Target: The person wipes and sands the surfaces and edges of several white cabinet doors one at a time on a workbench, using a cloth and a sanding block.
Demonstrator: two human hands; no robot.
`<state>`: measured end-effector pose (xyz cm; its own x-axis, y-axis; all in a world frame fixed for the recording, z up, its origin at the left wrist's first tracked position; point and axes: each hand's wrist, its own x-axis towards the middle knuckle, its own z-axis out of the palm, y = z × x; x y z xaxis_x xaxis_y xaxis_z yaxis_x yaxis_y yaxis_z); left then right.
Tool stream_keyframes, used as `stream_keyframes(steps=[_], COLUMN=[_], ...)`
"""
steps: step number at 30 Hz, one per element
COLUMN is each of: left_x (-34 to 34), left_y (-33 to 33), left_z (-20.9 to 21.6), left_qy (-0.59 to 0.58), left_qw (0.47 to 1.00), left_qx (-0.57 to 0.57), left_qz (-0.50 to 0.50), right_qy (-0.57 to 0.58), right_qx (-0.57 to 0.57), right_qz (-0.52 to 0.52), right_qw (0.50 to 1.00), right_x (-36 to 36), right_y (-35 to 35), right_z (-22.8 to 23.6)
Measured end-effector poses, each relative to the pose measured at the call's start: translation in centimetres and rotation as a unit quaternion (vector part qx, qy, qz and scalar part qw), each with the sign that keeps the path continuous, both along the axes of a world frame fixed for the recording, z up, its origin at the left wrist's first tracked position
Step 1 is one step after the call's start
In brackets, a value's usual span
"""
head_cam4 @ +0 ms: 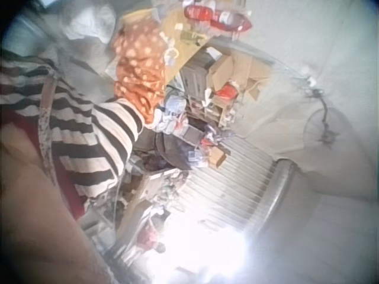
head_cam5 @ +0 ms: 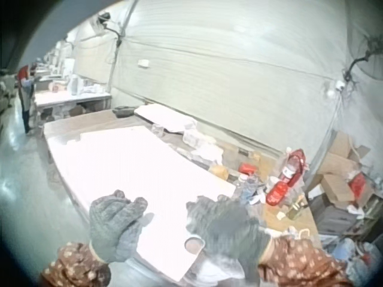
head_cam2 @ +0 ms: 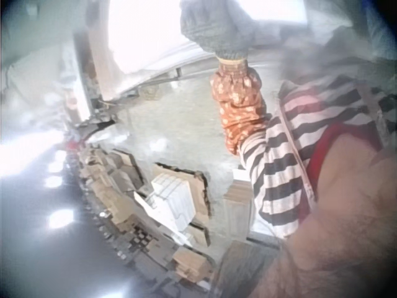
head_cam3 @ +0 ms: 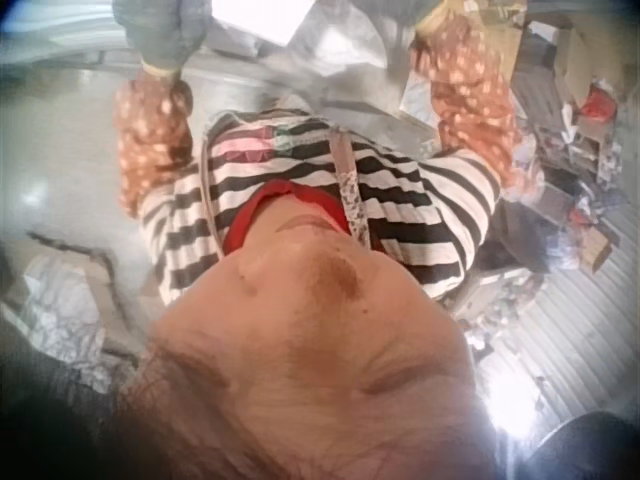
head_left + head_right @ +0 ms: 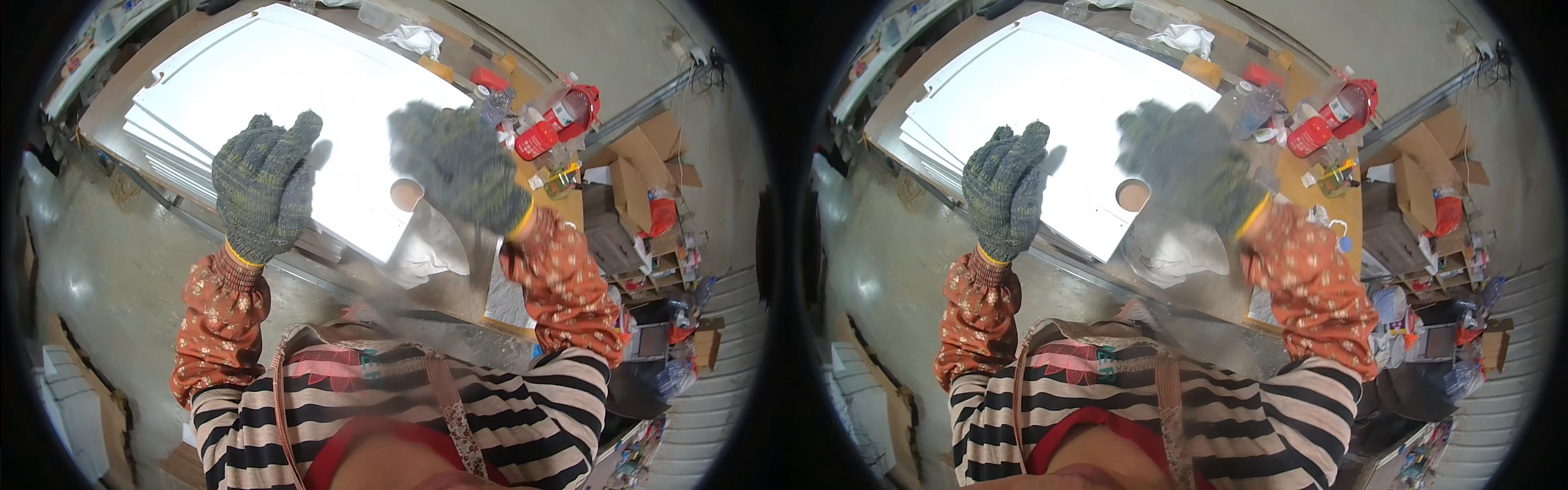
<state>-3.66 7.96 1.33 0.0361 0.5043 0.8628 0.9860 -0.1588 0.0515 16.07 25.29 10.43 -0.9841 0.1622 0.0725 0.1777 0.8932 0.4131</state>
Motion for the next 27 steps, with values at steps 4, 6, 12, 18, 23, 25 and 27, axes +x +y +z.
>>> stream_keyframes(steps=[4, 6, 12, 18, 23, 25, 27], left_x=[-0.2, -0.2, 0.7, -0.1, -3.2, -4.3, -1.7], left_y=[1.5, 1.6, 0.2, 0.4, -1.5, -2.0, -1.7], left_z=[0.0, 0.1, 1.1, 1.2, 2.8, 3.6, 4.4], left_qy=[0.109, 0.093, 0.051, 0.013, -0.241, -0.272, -0.183], left_qw=[0.989, 0.992, 0.998, 0.996, 0.947, 0.944, 0.966], left_qx=[0.1, 0.088, 0.032, 0.03, -0.07, -0.14, -0.15], left_qz=[0.03, 0.023, -0.019, -0.081, -0.201, -0.123, -0.107], right_qy=[0.065, 0.087, 0.202, 0.035, 0.197, 0.172, 0.168], right_qx=[-0.01, -0.009, -0.026, -0.026, -0.006, -0.017, -0.048], right_qz=[-0.146, -0.117, 0.094, -0.159, -0.095, -0.089, -0.118], right_qw=[0.987, 0.989, 0.974, 0.986, 0.976, 0.981, 0.978], right_x=[0.1, 0.4, 0.3, 0.8, 2.5, 0.8, 1.3], right_y=[5.6, 5.8, 0.1, 10.1, 10.8, 8.6, 8.7], right_z=[-0.2, -0.8, -4.6, -1.2, -1.5, -1.5, -1.4])
